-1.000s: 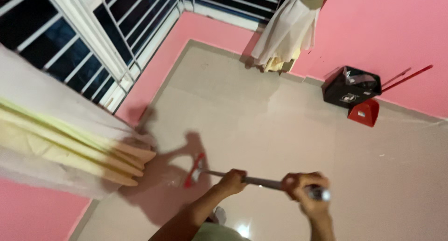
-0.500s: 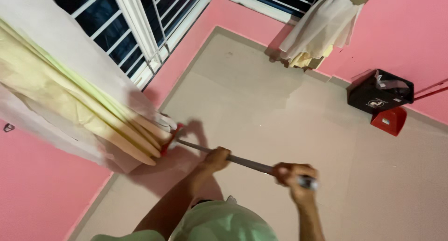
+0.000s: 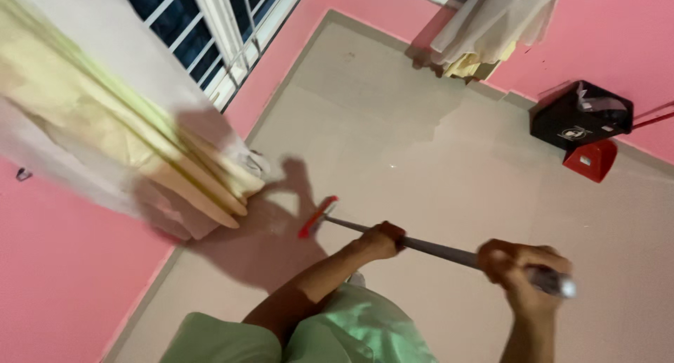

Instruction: The person sweeps the floor using a squeegee-like broom, moving across a room with pink walls and gathering debris near a trash bin.

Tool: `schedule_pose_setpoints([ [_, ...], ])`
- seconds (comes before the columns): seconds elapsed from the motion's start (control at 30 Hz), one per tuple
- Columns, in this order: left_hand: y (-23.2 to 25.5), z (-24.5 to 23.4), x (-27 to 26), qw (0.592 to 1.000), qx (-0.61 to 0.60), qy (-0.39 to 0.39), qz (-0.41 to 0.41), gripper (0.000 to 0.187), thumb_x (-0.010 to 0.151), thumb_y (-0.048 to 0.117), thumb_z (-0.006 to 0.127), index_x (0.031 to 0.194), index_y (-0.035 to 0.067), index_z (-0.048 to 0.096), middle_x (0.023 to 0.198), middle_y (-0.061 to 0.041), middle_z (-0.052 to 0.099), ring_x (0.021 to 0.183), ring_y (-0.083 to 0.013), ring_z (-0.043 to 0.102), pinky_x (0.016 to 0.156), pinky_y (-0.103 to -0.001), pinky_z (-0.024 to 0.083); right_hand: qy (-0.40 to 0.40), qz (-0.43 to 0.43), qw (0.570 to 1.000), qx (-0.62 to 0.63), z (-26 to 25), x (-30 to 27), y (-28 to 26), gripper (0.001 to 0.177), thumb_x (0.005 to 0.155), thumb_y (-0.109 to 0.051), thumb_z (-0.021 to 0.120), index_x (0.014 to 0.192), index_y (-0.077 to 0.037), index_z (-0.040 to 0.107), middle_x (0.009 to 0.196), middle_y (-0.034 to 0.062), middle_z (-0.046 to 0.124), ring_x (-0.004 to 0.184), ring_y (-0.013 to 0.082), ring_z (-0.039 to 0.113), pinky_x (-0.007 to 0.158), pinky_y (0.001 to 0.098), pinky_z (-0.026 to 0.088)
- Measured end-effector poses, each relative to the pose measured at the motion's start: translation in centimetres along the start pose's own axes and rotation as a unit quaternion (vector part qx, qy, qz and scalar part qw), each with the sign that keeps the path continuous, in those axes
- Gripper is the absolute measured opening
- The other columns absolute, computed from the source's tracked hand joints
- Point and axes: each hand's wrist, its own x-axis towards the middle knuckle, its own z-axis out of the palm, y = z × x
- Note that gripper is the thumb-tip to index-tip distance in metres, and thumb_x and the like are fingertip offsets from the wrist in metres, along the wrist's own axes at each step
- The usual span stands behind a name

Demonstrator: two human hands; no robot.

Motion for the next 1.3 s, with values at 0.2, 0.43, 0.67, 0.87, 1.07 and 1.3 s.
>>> schedule_pose_setpoints([
  [0.2, 3.5, -5.1, -4.8, 0.997, -0.047, -0.036, -0.041, 0.02, 0.092, 0.027, 0.066, 0.095, 0.008, 0.072, 0.088, -0.016, 0.074, 0.085, -0.0373, 0.072, 0.077, -0.05, 0.057, 0.004, -0.04, 0.997, 0.059, 1.8, 0.2, -2.7, 0.047, 0.095, 0.001, 0.059, 0.06, -0.018, 0.034, 0.045, -0.0023, 0.038, 0.035, 0.0084, 0.037, 0.04, 0.0294, 0.03],
  [0.43, -6.8, -4.9, -8.7, 0.988, -0.045, 0.046, -0.141, 0.022, 0.092, 0.025, 0.066, 0.103, 0.007, 0.071, 0.094, -0.017, 0.075, 0.089, -0.034, 0.076, 0.08, -0.046, 0.062, -0.081, 0.007, 0.993, 0.089, 5.7, 0.7, 3.7, 0.045, 0.094, 0.0, 0.059, 0.058, -0.016, 0.038, 0.048, -0.0015, 0.039, 0.041, 0.012, 0.038, 0.041, 0.0307, 0.035],
  [0.67, -3.4, -2.4, -5.5, 0.995, -0.034, 0.094, -0.031, 0.019, 0.083, 0.026, 0.076, 0.09, 0.009, 0.072, 0.084, -0.017, 0.073, 0.083, -0.0396, 0.07, 0.075, -0.05, 0.057, -0.089, 0.005, 0.995, 0.05, 5.7, 2.6, 0.8, 0.046, 0.089, 0.002, 0.059, 0.053, -0.016, 0.036, 0.044, -0.0011, 0.038, 0.036, 0.0109, 0.039, 0.038, 0.0292, 0.034],
  [0.87, 1.8, -7.5, -8.9, 0.996, -0.068, 0.033, -0.039, 0.015, 0.089, 0.025, 0.071, 0.093, 0.011, 0.072, 0.086, -0.015, 0.074, 0.084, -0.0371, 0.071, 0.075, -0.048, 0.058, -0.072, 0.002, 0.997, -0.001, 9.8, 4.0, -4.5, 0.045, 0.089, 0.001, 0.059, 0.055, -0.016, 0.035, 0.043, -0.0001, 0.04, 0.034, 0.0117, 0.039, 0.039, 0.0311, 0.035],
  [1.07, -2.5, -9.7, -18.3, 0.988, -0.029, 0.094, -0.118, 0.02, 0.089, 0.024, 0.069, 0.098, 0.006, 0.072, 0.09, -0.019, 0.073, 0.086, -0.039, 0.071, 0.077, -0.049, 0.057, -0.144, 0.03, 0.971, 0.188, 12.7, 3.5, -1.5, 0.046, 0.089, -0.003, 0.065, 0.055, -0.014, 0.035, 0.045, 0.0017, 0.041, 0.039, 0.0124, 0.035, 0.043, 0.0341, 0.034],
  [1.3, -12.3, -7.2, -25.8, 0.944, -0.042, 0.15, -0.291, 0.024, 0.103, 0.025, 0.058, 0.1, 0.005, 0.071, 0.092, -0.019, 0.071, 0.082, -0.0358, 0.073, 0.079, -0.048, 0.057, -0.256, 0.092, 0.948, 0.166, 20.0, 0.3, 4.9, 0.048, 0.094, 0.001, 0.062, 0.054, -0.009, 0.038, 0.05, 0.0075, 0.049, 0.049, 0.0205, 0.053, 0.065, 0.0439, 0.054],
])
